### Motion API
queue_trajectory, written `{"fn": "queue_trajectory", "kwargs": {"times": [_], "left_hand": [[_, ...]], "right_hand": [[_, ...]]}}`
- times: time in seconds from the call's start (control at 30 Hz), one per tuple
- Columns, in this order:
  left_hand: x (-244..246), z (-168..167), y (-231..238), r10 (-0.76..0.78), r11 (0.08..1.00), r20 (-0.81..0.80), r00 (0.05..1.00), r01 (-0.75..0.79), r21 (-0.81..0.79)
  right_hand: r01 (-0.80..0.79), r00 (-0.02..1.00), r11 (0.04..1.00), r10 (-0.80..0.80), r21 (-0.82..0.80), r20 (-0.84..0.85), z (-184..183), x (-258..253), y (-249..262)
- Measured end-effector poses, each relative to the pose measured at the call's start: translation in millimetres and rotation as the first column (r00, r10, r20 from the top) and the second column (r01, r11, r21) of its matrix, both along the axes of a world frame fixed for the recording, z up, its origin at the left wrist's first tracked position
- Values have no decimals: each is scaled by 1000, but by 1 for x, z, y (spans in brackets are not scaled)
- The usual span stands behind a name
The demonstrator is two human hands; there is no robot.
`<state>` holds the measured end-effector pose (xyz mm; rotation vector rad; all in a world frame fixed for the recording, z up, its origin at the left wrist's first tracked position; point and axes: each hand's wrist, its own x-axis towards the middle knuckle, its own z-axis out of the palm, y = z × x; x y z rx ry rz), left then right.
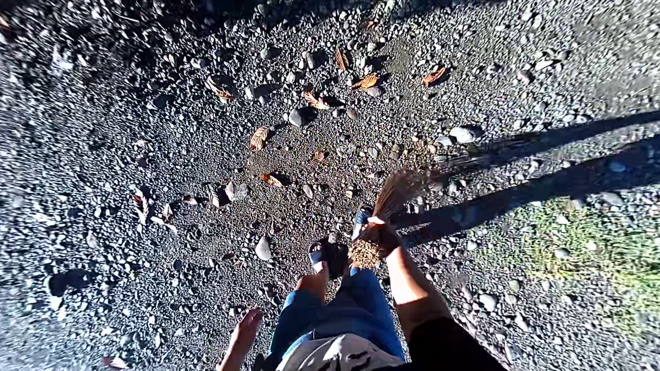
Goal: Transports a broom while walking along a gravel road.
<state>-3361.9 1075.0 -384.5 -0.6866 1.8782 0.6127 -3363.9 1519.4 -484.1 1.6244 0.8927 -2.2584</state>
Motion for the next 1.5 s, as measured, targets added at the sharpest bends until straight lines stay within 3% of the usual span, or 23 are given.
{"fn": "queue_trajectory", "kwargs": {"times": [0.07,0.13,0.2,0.23,0.33,0.4,0.5,0.63,0.7,0.77,0.8,0.87,0.93,1.0,1.07,1.17,1.27,1.4,1.47,1.5], "left_hand": [[-9,11,30,8,1000,-29,1000,-9,-14],[-16,21,58,-13,1000,-12,1000,13,-24],[-28,25,84,-61,998,35,998,62,-25],[-36,23,98,-75,997,48,996,77,-31],[-66,15,144,-88,995,11,996,89,-38],[-85,13,174,-87,996,-2,996,87,-20],[-107,15,211,-93,995,7,996,93,-21],[-129,19,237,-125,991,35,991,127,-42],[-136,16,247,-133,990,27,991,134,-45],[-144,17,258,-157,987,17,987,157,-19],[-148,19,263,-189,982,7,982,189,-4],[-161,23,278,-230,973,0,973,230,34],[-179,22,289,-254,965,-5,967,254,57],[-202,12,298,-252,965,-21,968,253,75],[-230,4,313,-236,968,-29,971,237,85],[-277,-13,328,-198,974,-45,979,201,101],[-317,-23,340,-167,980,-61,984,173,102],[-357,-12,360,-107,984,-95,990,120,135],[-365,-12,362,-97,986,-99,990,109,126],[-367,-12,363,-83,990,-93,992,93,109]], "right_hand": [[-402,915,915,400,-35,-42,6,-47,-44],[-765,644,640,759,-72,-92,37,-94,-59],[-878,477,463,861,-120,-173,48,-124,-49],[-887,461,436,856,-150,-236,47,-127,-34],[-799,600,560,768,-217,-226,58,-98,41],[-699,716,703,685,-134,-137,68,-58,110],[-439,898,896,439,58,24,81,14,212],[-170,949,949,85,264,304,54,52,299],[-30,950,954,-66,298,306,26,30,312],[19,971,968,-78,249,227,1,-10,296],[-37,982,982,2,184,187,-5,-31,280],[-300,949,951,290,71,127,4,-82,246],[-662,749,749,661,29,45,22,-126,224],[-811,582,582,813,55,-14,45,-160,217],[-843,531,533,846,79,-43,71,-180,224],[-798,577,575,816,181,-50,95,-196,262],[-640,765,725,634,257,114,104,-205,316],[-334,941,901,302,277,154,69,-247,389],[-171,981,953,141,251,133,49,-284,395],[-163,983,958,139,234,118,38,-305,388]]}}
